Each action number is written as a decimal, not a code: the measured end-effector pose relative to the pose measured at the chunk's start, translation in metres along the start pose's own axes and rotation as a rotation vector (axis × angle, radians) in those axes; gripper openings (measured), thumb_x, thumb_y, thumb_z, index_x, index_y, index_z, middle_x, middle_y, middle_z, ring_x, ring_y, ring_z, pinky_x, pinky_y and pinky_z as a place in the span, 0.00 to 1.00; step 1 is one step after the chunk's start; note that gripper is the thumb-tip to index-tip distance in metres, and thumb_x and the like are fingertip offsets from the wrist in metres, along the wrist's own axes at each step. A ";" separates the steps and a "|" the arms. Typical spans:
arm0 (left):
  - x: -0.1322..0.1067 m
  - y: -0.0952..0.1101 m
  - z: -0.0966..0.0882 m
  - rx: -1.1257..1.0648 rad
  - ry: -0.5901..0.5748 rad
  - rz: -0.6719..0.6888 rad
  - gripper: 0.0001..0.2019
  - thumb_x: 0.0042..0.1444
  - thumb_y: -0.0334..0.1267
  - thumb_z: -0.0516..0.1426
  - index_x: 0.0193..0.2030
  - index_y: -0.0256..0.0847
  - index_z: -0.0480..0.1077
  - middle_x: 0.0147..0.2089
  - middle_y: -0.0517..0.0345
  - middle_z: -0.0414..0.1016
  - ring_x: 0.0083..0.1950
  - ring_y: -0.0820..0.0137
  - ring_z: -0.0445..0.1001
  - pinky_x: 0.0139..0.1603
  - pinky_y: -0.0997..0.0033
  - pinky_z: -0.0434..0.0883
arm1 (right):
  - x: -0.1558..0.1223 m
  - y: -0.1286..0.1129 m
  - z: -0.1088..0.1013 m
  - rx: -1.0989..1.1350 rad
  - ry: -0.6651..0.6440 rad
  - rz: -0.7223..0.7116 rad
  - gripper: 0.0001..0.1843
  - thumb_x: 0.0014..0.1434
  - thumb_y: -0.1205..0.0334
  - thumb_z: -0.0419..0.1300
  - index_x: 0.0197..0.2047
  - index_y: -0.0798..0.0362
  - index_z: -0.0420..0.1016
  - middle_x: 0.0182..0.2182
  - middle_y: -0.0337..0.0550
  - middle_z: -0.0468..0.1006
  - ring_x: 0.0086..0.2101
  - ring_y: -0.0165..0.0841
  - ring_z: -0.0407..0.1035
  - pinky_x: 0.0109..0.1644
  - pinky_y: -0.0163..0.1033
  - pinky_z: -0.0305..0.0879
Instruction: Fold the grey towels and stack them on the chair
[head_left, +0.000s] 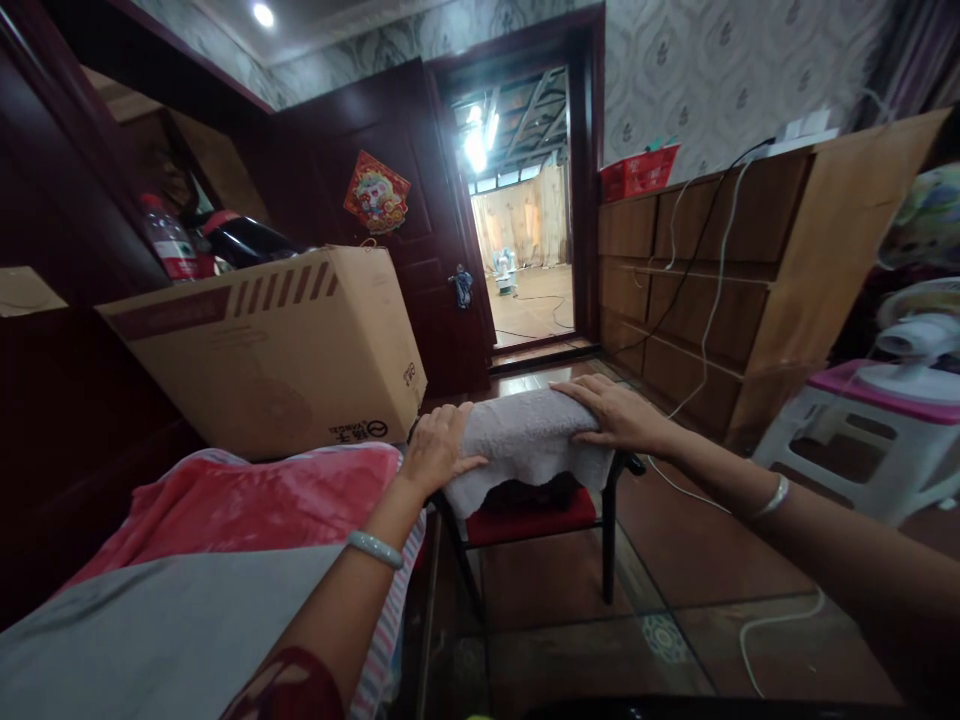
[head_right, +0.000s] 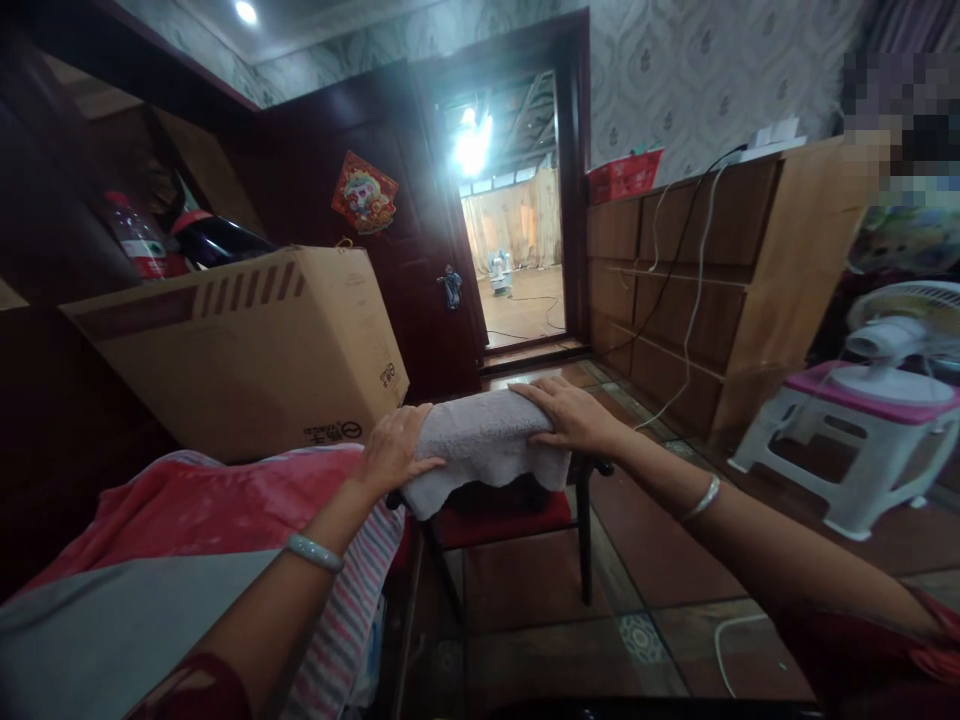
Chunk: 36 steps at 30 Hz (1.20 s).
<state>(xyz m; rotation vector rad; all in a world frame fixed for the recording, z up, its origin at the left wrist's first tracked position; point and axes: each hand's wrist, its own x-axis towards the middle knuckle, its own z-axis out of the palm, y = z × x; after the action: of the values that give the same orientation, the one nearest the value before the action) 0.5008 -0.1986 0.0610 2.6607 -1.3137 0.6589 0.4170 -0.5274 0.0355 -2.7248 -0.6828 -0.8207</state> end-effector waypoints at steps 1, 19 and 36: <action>0.000 0.000 -0.003 -0.008 -0.015 0.006 0.41 0.50 0.54 0.66 0.67 0.41 0.58 0.57 0.42 0.69 0.59 0.51 0.68 0.60 0.52 0.64 | -0.001 0.000 -0.002 0.002 -0.013 -0.008 0.46 0.57 0.42 0.62 0.74 0.43 0.50 0.57 0.54 0.70 0.54 0.52 0.65 0.58 0.58 0.63; -0.012 -0.014 -0.007 -0.106 -0.077 -0.125 0.39 0.48 0.36 0.67 0.65 0.46 0.57 0.54 0.49 0.68 0.58 0.56 0.68 0.59 0.54 0.66 | -0.013 0.024 0.011 0.090 0.028 0.046 0.43 0.53 0.58 0.65 0.69 0.47 0.55 0.54 0.52 0.69 0.54 0.48 0.66 0.58 0.54 0.65; -0.105 0.002 -0.024 -0.199 0.051 -0.182 0.43 0.53 0.40 0.63 0.73 0.45 0.49 0.76 0.40 0.47 0.75 0.52 0.47 0.71 0.44 0.54 | 0.023 -0.046 -0.032 -0.033 0.090 -0.069 0.37 0.64 0.42 0.55 0.73 0.43 0.55 0.66 0.51 0.64 0.64 0.51 0.57 0.66 0.62 0.54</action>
<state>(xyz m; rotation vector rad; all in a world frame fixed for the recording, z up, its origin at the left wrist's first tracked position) 0.4352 -0.1169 0.0378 2.5446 -1.0486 0.5389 0.3962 -0.4892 0.0780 -2.6874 -0.7537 -0.9722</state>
